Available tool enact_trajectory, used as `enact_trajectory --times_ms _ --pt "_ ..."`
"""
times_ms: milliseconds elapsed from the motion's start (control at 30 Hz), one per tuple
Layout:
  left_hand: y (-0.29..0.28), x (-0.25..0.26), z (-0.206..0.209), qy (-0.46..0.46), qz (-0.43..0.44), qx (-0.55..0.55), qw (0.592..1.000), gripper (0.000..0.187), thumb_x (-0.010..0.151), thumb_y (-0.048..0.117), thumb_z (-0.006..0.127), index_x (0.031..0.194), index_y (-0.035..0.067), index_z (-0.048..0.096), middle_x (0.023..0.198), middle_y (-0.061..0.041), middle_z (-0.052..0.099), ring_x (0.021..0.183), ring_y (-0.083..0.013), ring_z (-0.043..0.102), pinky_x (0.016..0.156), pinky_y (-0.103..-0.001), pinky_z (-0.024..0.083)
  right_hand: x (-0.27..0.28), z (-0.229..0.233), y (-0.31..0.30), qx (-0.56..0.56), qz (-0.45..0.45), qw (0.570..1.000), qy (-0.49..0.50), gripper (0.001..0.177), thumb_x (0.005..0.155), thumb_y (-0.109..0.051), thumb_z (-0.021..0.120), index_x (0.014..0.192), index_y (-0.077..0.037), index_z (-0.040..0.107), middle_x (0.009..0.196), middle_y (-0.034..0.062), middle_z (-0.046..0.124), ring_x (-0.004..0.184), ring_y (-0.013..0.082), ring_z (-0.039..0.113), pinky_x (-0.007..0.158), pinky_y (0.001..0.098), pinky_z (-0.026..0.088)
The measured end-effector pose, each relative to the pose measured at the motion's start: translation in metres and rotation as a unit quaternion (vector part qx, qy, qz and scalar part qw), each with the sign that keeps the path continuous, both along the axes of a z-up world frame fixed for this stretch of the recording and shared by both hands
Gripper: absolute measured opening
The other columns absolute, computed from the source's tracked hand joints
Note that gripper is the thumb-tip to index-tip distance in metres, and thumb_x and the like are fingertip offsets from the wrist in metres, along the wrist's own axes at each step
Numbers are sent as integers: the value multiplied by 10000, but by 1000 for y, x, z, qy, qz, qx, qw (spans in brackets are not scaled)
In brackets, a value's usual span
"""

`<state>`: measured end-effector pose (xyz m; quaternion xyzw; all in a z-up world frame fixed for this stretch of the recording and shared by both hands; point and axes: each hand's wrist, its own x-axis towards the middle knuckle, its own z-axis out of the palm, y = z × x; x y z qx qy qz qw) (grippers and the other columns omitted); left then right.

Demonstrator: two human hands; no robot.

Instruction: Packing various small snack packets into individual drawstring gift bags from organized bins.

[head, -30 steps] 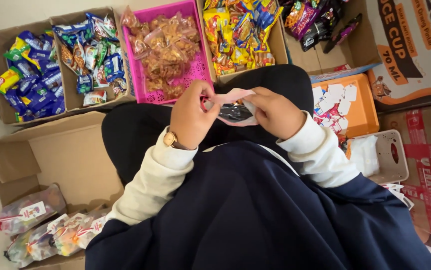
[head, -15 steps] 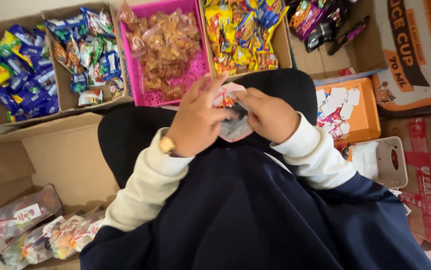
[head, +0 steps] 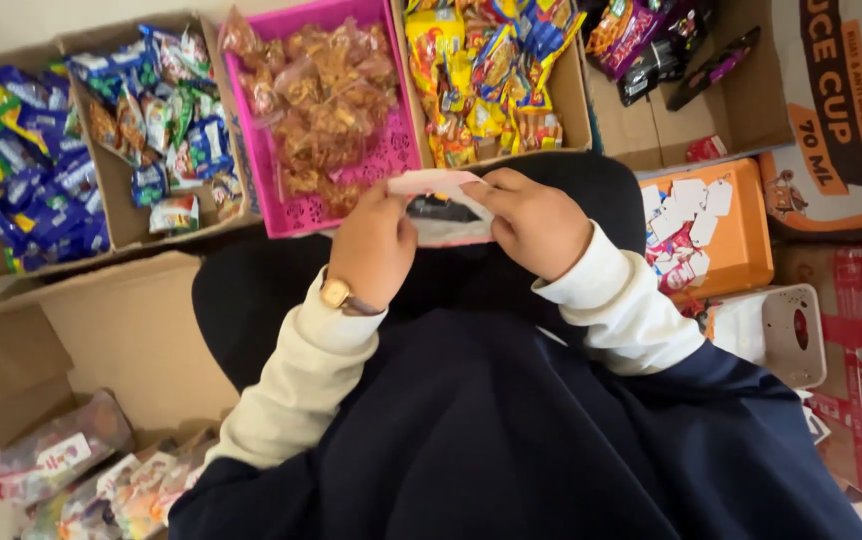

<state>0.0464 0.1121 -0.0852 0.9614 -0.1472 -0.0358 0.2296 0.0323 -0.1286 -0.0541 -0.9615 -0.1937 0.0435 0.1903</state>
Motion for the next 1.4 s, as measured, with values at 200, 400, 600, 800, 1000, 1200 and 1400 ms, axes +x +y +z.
enact_trajectory --times_ms 200,400,600,800,1000,1200,1400 --pt "16 17 1 -77 -65 -165 981 458 816 17 631 1270 15 693 1211 -212 701 1167 -376 667 992 -437 554 82 -23 -52 399 80 913 -18 46 955 -68 730 968 -102 759 1171 153 694 1120 379 669 1029 500 481" --pt "20 37 36 13 -40 -236 971 488 783 -112 522 1262 -87 609 1417 -200 621 1171 -352 665 908 -325 524 158 -173 -114 160 -220 951 151 405 967 -101 542 1358 -90 646 1306 94 686 1058 221 676 917 349 548" --pt "24 60 32 28 -10 -245 969 586 766 -138 453 1335 -64 575 1465 -190 580 1284 -336 612 919 -286 488 196 -306 -137 -79 -18 977 199 470 605 -5 803 1067 -20 715 1124 193 661 978 434 622 863 450 541" --pt "20 69 13 35 -12 -292 956 618 789 -168 413 1397 -114 508 1548 -266 474 1483 -368 436 1051 -309 445 178 -305 -153 162 -436 808 362 541 1007 -483 480 1185 -17 689 1058 117 731 915 260 683 838 302 523" --pt "14 66 17 1 -39 -289 957 678 778 -178 425 1445 -69 484 1549 -224 486 1512 -355 412 1075 -314 446 181 -157 -100 -70 -181 944 268 408 938 -486 757 1008 -89 820 1144 207 720 1004 356 701 941 450 553" --pt "7 49 34 21 -45 -309 950 657 789 -144 454 1436 -38 495 1565 -195 471 1324 -321 568 826 -252 494 138 -92 -95 545 -168 809 145 431 991 38 574 1399 -68 487 1239 87 598 1089 170 605 993 294 543" --pt "-3 23 49 -1 -105 -346 932 671 726 -138 417 1378 -19 523 1394 -165 589 1292 -343 587 1089 -334 445 38 36 3 743 47 645 172 500 933 -199 806 1341 -148 521 1227 62 572 1188 277 645 1088 475 590"
